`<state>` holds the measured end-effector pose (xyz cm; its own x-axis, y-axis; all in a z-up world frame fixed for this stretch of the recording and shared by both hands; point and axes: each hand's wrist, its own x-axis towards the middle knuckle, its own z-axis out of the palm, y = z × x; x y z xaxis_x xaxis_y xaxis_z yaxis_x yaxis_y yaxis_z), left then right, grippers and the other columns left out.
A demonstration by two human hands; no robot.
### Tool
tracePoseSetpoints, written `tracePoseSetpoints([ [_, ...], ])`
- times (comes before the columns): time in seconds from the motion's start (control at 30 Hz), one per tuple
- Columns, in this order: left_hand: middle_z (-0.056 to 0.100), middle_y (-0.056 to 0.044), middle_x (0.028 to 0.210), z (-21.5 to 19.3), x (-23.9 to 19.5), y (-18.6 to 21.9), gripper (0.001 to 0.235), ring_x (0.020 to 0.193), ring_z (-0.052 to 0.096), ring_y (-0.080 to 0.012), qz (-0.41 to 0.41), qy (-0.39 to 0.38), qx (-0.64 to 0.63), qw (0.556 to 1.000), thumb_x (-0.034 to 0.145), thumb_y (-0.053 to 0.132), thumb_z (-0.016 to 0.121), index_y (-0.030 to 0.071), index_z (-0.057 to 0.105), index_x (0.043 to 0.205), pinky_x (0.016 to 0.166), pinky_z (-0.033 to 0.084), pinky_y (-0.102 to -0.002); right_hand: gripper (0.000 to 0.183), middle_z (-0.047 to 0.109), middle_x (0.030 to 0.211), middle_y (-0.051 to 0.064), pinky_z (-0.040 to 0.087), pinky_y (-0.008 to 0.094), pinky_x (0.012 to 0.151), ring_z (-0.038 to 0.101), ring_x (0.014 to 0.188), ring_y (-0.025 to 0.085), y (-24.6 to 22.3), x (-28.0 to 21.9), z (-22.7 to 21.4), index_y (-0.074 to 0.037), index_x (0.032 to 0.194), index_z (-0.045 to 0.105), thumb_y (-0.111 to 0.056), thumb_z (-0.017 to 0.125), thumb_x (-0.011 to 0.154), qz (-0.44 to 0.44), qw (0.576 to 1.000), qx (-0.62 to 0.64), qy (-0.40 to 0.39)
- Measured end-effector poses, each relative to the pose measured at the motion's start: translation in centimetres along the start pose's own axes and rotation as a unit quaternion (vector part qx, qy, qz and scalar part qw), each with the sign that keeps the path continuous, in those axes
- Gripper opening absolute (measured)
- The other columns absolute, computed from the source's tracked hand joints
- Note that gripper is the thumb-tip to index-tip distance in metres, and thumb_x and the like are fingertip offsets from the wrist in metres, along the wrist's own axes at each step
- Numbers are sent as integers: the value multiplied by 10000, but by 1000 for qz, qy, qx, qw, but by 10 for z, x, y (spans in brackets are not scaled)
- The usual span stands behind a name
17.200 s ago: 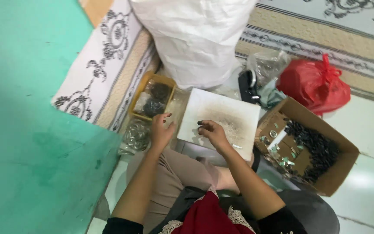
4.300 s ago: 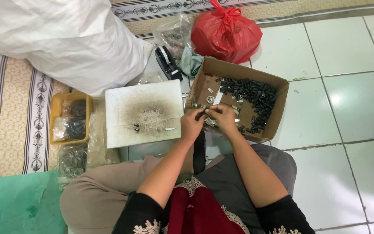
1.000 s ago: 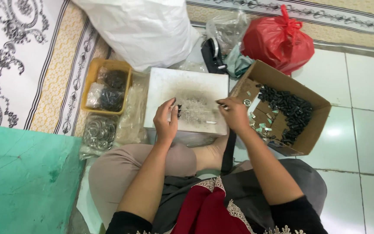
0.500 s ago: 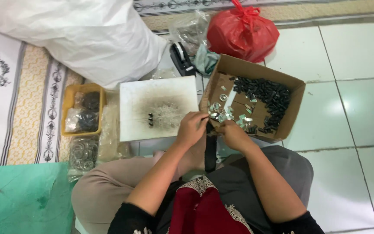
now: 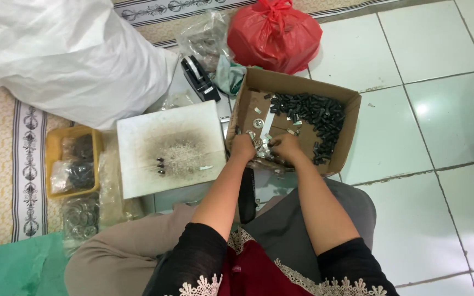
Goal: Assembling small metal hinges by inserting pins and sorting them into a cardboard box
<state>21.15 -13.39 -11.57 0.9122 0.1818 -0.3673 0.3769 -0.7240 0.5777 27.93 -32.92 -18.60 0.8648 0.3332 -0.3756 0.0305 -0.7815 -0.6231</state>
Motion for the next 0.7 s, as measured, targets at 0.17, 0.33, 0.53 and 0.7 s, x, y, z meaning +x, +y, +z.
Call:
tracePoseSetpoints([
  [0.17,713,-308,849,13,6,-4,183,835,749,-446,-41,-17,24,999,801,-21,719,-129,731,949,634,628,-505,373,785,986,-4,616,425,905,748,1017,271,-46,-19,16,-337,1071,795,-231,777,714,-15,992,-122,-40],
  [0.33,704,-331,917,9,-2,5,288,841,745,-447,-52,-14,40,998,807,-34,740,-124,710,1079,629,627,-526,316,781,976,24,623,431,875,757,996,270,-67,-31,4,-278,1061,778,-263,792,745,-33,981,-173,-75],
  [0.53,692,-330,1101,-37,-39,32,355,1037,709,-482,-19,2,-58,998,879,-5,683,-62,660,1228,770,648,-581,352,771,1046,171,602,529,896,740,1026,397,-73,-34,-5,-220,1153,783,-142,707,818,19,979,-189,-69],
  [0.7,627,-419,1162,-36,-48,30,384,1152,627,-566,40,95,-177,979,949,-102,540,-139,545,1331,870,625,-663,424,730,1200,226,565,589,970,680,1145,457,-101,-53,-27,-175,1329,695,-67,619,927,-49,997,-42,-30],
])
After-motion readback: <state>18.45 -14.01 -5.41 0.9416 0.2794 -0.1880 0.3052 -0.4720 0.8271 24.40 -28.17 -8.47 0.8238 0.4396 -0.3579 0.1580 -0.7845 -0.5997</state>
